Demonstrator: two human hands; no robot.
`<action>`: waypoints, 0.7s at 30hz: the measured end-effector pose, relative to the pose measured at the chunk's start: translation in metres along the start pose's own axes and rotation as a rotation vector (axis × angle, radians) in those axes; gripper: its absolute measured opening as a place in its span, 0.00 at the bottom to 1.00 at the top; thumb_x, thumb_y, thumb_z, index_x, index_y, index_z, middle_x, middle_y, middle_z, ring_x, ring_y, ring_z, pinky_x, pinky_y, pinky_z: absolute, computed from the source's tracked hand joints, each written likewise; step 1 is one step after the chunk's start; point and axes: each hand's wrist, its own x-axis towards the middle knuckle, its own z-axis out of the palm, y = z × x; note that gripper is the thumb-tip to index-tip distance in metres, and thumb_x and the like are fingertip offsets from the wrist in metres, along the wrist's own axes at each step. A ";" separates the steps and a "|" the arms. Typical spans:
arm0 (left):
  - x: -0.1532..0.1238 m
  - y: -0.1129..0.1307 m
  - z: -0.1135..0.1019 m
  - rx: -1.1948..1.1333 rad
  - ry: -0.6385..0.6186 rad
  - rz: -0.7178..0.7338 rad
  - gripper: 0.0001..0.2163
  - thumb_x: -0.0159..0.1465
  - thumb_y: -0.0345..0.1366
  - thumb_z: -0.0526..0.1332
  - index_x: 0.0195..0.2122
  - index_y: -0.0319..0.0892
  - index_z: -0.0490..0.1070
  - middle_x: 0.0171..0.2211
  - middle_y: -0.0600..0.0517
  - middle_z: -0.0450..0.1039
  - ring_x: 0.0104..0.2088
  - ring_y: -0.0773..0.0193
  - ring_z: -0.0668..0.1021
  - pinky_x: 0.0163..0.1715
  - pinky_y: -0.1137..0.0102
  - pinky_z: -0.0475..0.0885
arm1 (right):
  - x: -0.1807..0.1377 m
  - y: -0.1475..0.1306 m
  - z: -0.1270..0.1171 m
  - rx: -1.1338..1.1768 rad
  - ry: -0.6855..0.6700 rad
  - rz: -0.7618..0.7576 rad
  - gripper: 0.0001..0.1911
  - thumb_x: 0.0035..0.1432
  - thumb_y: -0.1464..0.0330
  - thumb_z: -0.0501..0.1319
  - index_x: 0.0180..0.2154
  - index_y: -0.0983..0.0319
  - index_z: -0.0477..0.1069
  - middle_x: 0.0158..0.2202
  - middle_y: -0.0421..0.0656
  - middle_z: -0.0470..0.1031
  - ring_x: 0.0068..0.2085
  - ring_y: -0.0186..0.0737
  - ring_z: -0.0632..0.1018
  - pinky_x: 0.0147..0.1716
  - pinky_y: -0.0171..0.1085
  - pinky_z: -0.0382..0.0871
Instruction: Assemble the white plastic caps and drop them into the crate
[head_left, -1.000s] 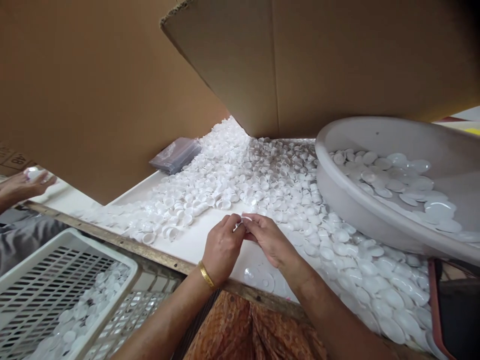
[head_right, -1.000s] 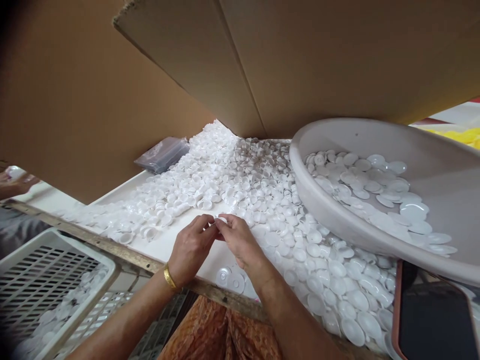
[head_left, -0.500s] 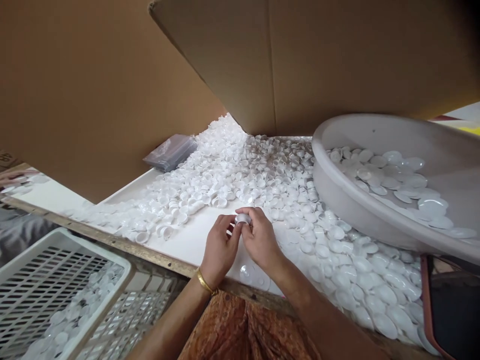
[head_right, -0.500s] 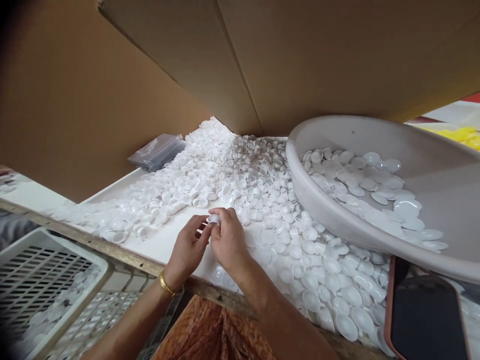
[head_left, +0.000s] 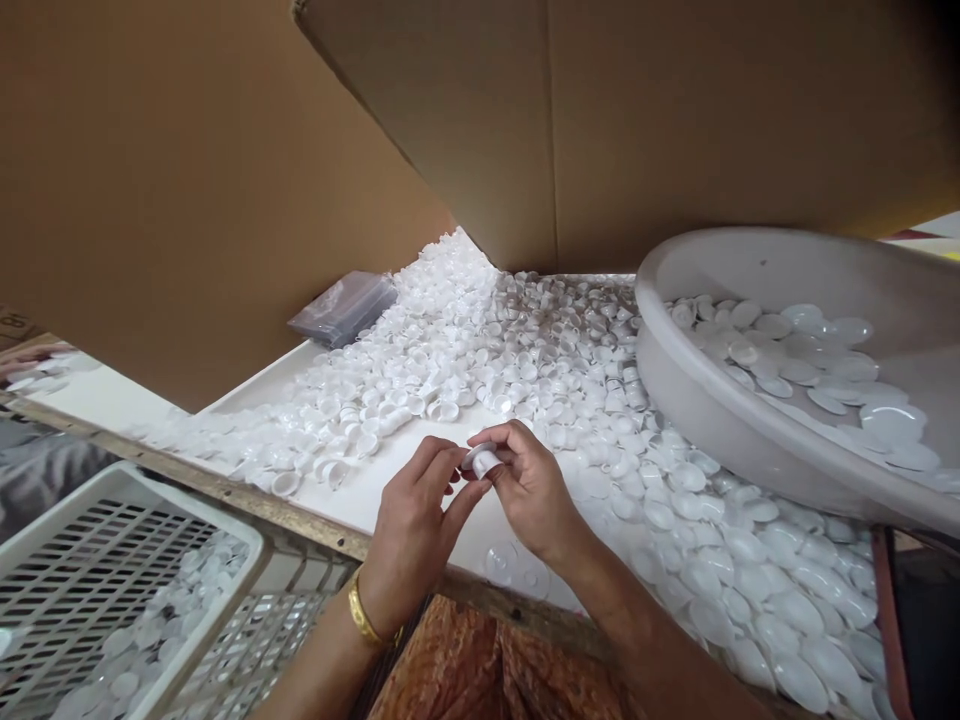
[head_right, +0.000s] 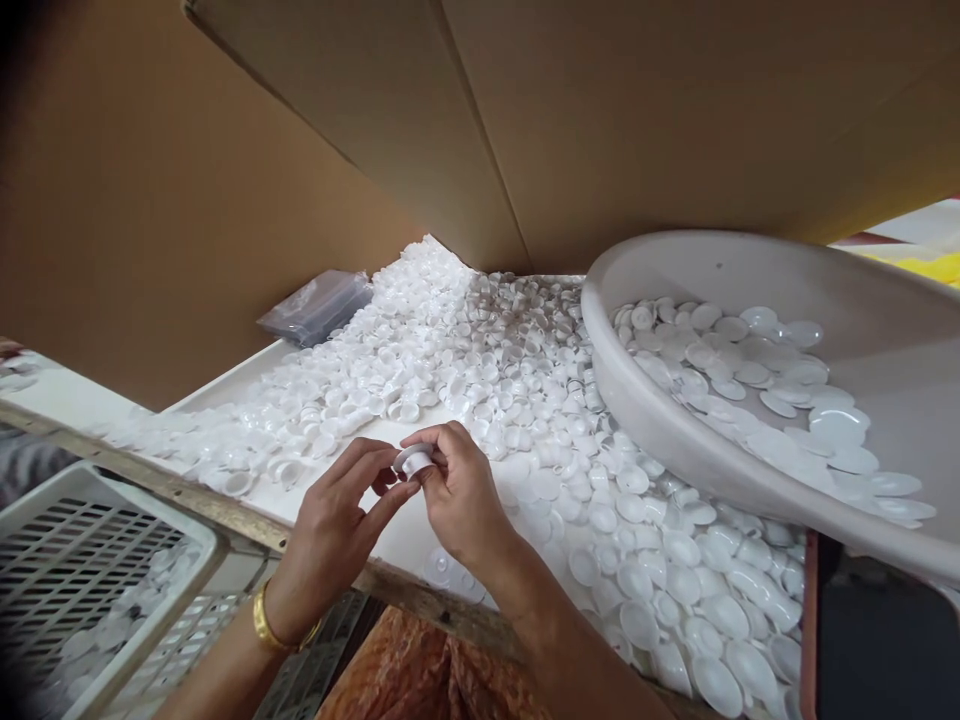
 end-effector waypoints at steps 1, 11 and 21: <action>-0.001 0.001 -0.001 0.026 0.005 0.016 0.05 0.61 0.36 0.56 0.36 0.40 0.67 0.32 0.52 0.65 0.30 0.69 0.70 0.30 0.72 0.67 | -0.001 -0.002 0.000 0.029 -0.014 0.006 0.08 0.57 0.74 0.53 0.39 0.60 0.66 0.36 0.42 0.69 0.35 0.35 0.75 0.35 0.36 0.70; -0.002 0.004 0.002 0.043 0.032 0.103 0.05 0.61 0.34 0.56 0.37 0.40 0.66 0.30 0.52 0.64 0.28 0.69 0.69 0.27 0.74 0.65 | -0.004 -0.010 -0.001 0.088 -0.015 0.103 0.05 0.56 0.73 0.53 0.34 0.61 0.65 0.31 0.41 0.68 0.31 0.35 0.74 0.31 0.36 0.70; 0.000 0.010 0.002 -0.119 0.026 -0.029 0.11 0.59 0.41 0.59 0.39 0.41 0.67 0.32 0.51 0.64 0.29 0.68 0.68 0.29 0.72 0.67 | -0.002 -0.011 -0.001 0.262 -0.005 0.153 0.06 0.57 0.66 0.56 0.38 0.59 0.63 0.30 0.39 0.71 0.31 0.36 0.76 0.33 0.37 0.71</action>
